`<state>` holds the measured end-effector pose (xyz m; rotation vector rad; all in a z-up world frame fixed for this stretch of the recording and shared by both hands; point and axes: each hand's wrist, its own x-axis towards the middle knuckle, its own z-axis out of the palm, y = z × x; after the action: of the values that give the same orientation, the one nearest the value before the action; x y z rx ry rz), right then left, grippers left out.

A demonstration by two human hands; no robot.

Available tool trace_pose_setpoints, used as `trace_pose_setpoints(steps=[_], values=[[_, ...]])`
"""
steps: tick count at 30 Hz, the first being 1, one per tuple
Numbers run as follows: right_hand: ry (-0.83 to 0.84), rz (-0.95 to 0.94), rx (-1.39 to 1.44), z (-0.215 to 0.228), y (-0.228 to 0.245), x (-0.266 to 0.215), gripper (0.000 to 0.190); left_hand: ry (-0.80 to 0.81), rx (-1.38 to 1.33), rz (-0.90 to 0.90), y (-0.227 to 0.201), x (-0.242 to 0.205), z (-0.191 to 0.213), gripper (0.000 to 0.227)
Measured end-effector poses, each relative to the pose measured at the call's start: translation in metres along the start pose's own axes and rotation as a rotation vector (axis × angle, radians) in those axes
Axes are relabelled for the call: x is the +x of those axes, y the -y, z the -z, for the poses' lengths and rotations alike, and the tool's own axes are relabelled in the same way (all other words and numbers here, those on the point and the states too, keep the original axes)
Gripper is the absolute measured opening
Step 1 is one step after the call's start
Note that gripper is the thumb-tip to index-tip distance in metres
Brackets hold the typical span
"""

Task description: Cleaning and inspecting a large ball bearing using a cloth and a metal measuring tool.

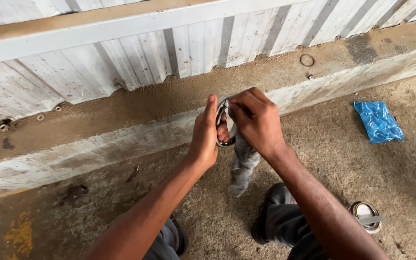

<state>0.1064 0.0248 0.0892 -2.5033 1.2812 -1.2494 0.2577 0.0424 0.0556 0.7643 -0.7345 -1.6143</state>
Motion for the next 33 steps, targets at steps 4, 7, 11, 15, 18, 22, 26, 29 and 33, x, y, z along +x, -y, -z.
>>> trace_pose_setpoints(steps=[4, 7, 11, 15, 18, 22, 26, 29, 33], values=[[0.000, -0.228, 0.120, 0.001, 0.008, 0.002, 0.007, -0.001, 0.217, -0.092, 0.008, 0.006, 0.004, 0.061], [-0.009, -0.177, -0.036, 0.001, 0.013, 0.001, 0.008, 0.004, 0.209, -0.099, 0.012, 0.010, 0.007, 0.058], [-0.058, -0.025, -0.041, -0.006, 0.006, -0.003, 0.003, 0.023, 0.220, -0.150, 0.009, 0.008, 0.005, 0.056], [-0.037, -0.382, 0.228, 0.000, 0.006, 0.006, 0.012, 0.013, 0.198, -0.133, 0.001, 0.003, -0.004, 0.053], [-0.072, -0.260, 0.124, -0.001, 0.007, 0.001, 0.008, -0.004, 0.210, -0.131, 0.006, 0.007, 0.001, 0.054], [-0.070, -0.167, 0.006, -0.011, 0.009, -0.004, 0.006, 0.033, 0.266, -0.192, 0.008, 0.008, 0.007, 0.057], [-0.032, -0.237, 0.144, -0.005, 0.001, 0.000, 0.005, -0.003, 0.294, -0.179, 0.002, 0.006, 0.001, 0.057], [-0.048, -0.240, 0.109, -0.007, 0.002, 0.001, 0.005, -0.012, 0.255, -0.171, 0.010, 0.014, 0.009, 0.057], [-0.069, -0.094, -0.011, -0.014, -0.003, -0.005, 0.011, -0.007, 0.284, -0.204, 0.014, 0.018, 0.016, 0.059]])
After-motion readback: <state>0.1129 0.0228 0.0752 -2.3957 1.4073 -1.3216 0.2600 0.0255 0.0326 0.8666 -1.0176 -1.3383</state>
